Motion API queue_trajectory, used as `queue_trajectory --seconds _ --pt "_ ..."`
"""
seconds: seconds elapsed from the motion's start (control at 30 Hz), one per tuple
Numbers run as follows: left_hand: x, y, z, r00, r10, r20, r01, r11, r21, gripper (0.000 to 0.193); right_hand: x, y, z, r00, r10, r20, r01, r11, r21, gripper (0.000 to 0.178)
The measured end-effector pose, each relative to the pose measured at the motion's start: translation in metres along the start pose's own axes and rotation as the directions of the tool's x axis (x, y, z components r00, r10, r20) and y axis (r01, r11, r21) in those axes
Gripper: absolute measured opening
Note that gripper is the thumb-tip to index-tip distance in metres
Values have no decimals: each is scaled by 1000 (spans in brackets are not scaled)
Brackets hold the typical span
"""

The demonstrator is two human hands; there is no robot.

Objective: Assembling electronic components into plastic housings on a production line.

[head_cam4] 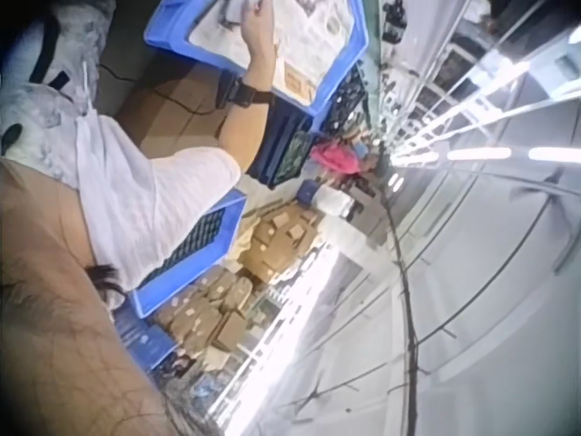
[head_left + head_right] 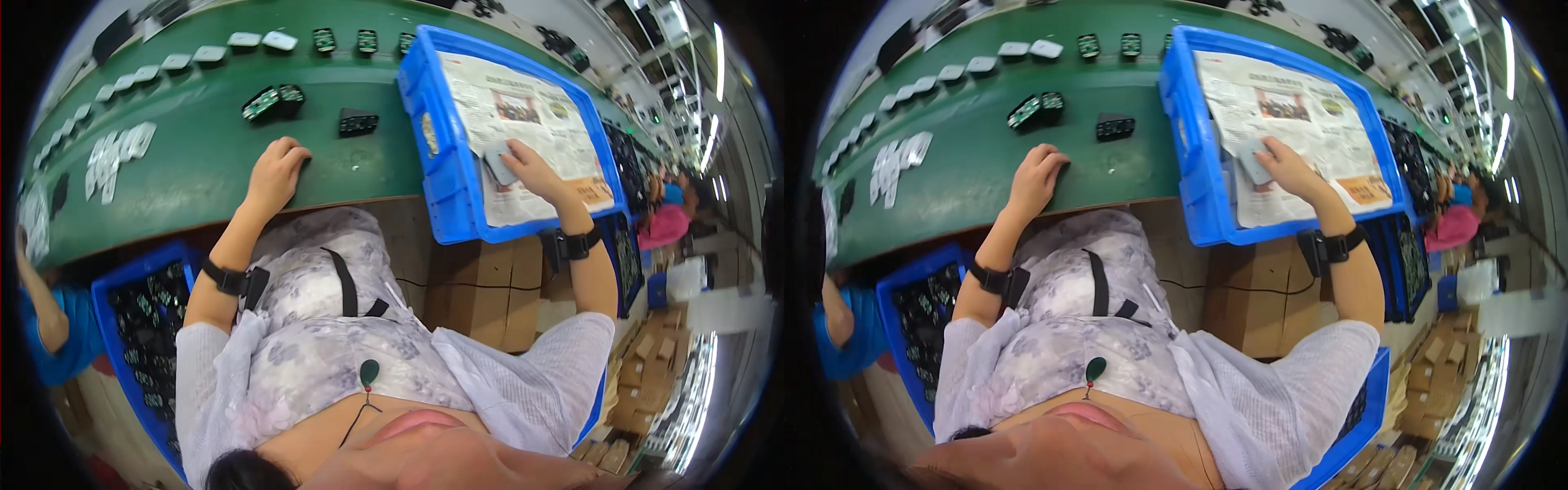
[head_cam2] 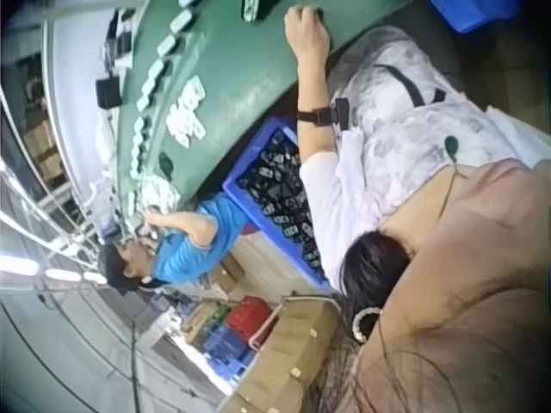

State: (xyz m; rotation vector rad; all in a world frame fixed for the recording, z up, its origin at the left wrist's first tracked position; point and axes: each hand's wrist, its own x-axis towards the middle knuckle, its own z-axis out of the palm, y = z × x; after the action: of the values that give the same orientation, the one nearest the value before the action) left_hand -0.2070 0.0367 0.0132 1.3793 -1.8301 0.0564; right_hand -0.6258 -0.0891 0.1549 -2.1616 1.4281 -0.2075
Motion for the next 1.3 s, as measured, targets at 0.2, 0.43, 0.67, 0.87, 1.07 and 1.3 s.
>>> queue_trajectory --seconds 0.2,0.43,0.67,0.87,1.07,1.3 --pt "3 7 -8 999 -19 33 19 1000 3 10 -8 -20 -10 997 8 80 -28 967 253 37" --pt "9 7 -7 994 -26 104 28 1000 -14 18 21 34 -43 965 186 -187 -127 949 289 33" --pt "3 7 -22 960 -176 216 202 974 -106 18 41 105 -48 791 535 -295 -439 834 335 37" --pt "6 -4 -19 916 -204 345 320 890 -325 22 48 97 -53 715 633 -298 -413 726 550 38" --pt "82 8 -56 732 -322 600 666 522 -533 17 40 -9 -75 617 744 -255 -317 532 785 40" --pt "281 110 19 738 147 658 604 292 -742 49 59 -121 -70 883 95 -460 279 681 677 42"
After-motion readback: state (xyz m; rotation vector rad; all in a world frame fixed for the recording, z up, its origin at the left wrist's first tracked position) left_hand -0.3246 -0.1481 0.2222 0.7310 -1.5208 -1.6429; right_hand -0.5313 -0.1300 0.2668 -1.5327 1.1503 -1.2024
